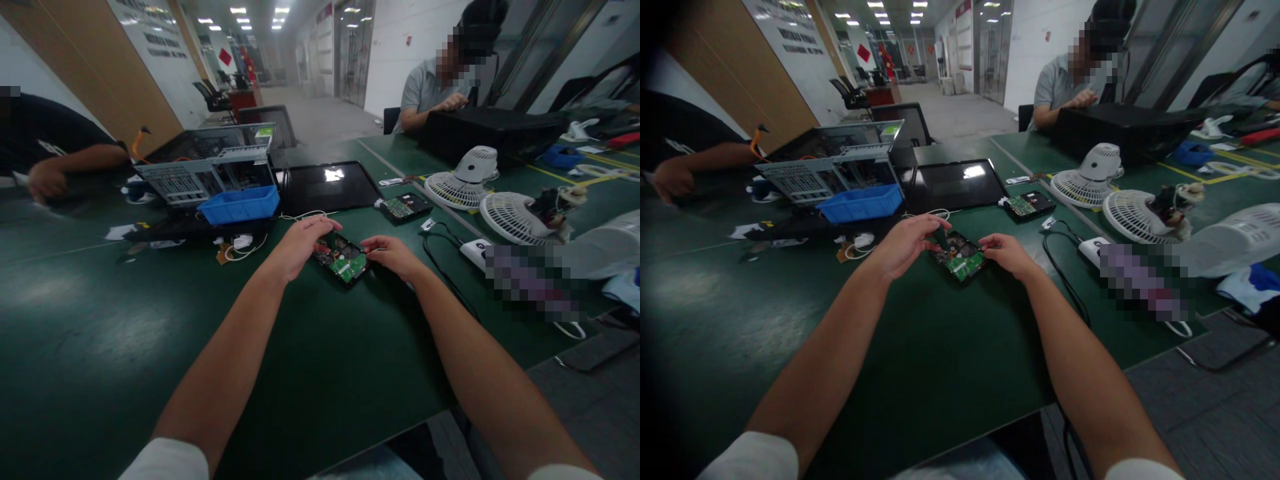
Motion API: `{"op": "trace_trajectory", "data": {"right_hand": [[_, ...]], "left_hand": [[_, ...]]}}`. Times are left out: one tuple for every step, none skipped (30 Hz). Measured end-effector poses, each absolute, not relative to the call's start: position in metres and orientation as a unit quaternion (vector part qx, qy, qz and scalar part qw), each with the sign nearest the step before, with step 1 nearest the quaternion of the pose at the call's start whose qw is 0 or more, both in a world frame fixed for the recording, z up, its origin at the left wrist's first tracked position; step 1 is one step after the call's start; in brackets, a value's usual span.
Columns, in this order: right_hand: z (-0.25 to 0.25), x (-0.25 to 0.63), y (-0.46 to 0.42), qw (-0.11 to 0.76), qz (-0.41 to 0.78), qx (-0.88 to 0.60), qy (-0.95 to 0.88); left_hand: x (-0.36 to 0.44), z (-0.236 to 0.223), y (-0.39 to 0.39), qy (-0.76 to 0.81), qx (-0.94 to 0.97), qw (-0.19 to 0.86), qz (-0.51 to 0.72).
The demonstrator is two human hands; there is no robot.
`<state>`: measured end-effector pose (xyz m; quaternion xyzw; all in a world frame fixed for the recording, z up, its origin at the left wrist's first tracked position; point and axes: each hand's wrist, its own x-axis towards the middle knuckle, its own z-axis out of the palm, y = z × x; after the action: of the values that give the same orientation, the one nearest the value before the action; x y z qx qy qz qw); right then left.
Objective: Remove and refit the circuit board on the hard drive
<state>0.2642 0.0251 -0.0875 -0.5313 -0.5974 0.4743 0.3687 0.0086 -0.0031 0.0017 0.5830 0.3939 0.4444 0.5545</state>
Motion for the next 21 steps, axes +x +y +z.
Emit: {"op": "trace_trajectory", "data": {"right_hand": [[-0.087,0.2637,0.0249,0.368,0.474,-0.533,-0.597],[-0.0867,0.2633,0.0247,0.368,0.474,-0.534,-0.596],[-0.0866,0.263,0.0246,0.367,0.473,-0.536,-0.595],[-0.0866,0.2629,0.0246,0.367,0.473,-0.537,-0.594],[-0.0867,0.2628,0.0246,0.366,0.473,-0.538,-0.594],[-0.087,0.2628,0.0246,0.366,0.472,-0.538,-0.595],[-0.0874,0.263,0.0248,0.367,0.471,-0.537,-0.596],[-0.0878,0.2631,0.0249,0.368,0.47,-0.536,-0.598],[-0.0884,0.2632,0.0251,0.369,0.468,-0.534,-0.6],[-0.089,0.2633,0.0253,0.37,0.466,-0.533,-0.601],[-0.0896,0.2633,0.0255,0.371,0.465,-0.532,-0.603],[-0.0902,0.2632,0.0258,0.372,0.463,-0.532,-0.603],[-0.0906,0.2631,0.026,0.372,0.462,-0.533,-0.603],[-0.091,0.2629,0.0262,0.373,0.461,-0.534,-0.603],[-0.0912,0.2627,0.0264,0.373,0.459,-0.535,-0.603],[-0.0913,0.2626,0.0265,0.373,0.458,-0.536,-0.603],[-0.0913,0.2625,0.0267,0.372,0.456,-0.536,-0.605],[-0.0914,0.2624,0.0267,0.371,0.455,-0.536,-0.606],[-0.0914,0.2624,0.0268,0.371,0.454,-0.536,-0.607],[-0.0914,0.2623,0.0268,0.371,0.452,-0.536,-0.608],[-0.0915,0.2623,0.0268,0.371,0.451,-0.536,-0.609]], "left_hand": [[0.0082,0.0023,-0.0033,0.393,0.586,0.553,0.443],[0.008,0.0028,-0.0035,0.392,0.587,0.555,0.441],[0.008,0.0032,-0.0037,0.392,0.585,0.558,0.439],[0.0083,0.0034,-0.0039,0.392,0.58,0.564,0.438],[0.0087,0.0035,-0.0039,0.391,0.575,0.57,0.438],[0.0092,0.0034,-0.0039,0.389,0.57,0.577,0.438],[0.0096,0.0032,-0.0038,0.386,0.564,0.584,0.438],[0.0099,0.0028,-0.0036,0.384,0.56,0.589,0.439],[0.0102,0.0024,-0.0035,0.382,0.556,0.593,0.44],[0.0103,0.0019,-0.0033,0.381,0.553,0.595,0.442],[0.0103,0.0015,-0.0032,0.381,0.549,0.598,0.443],[0.0103,0.001,-0.003,0.382,0.544,0.599,0.445],[0.0102,0.0006,-0.0028,0.384,0.54,0.6,0.448],[0.0101,0.0003,-0.0025,0.385,0.538,0.6,0.451],[0.01,-0.0001,-0.0022,0.386,0.537,0.598,0.453],[0.0099,-0.0004,-0.0018,0.387,0.54,0.593,0.455],[0.0098,-0.0008,-0.0014,0.39,0.546,0.584,0.456],[0.0096,-0.0011,-0.0009,0.395,0.553,0.573,0.457],[0.0093,-0.0014,-0.0004,0.401,0.561,0.562,0.457],[0.0091,-0.0017,0.0,0.407,0.567,0.551,0.457],[0.0088,-0.0019,0.0004,0.414,0.571,0.543,0.456]]}}
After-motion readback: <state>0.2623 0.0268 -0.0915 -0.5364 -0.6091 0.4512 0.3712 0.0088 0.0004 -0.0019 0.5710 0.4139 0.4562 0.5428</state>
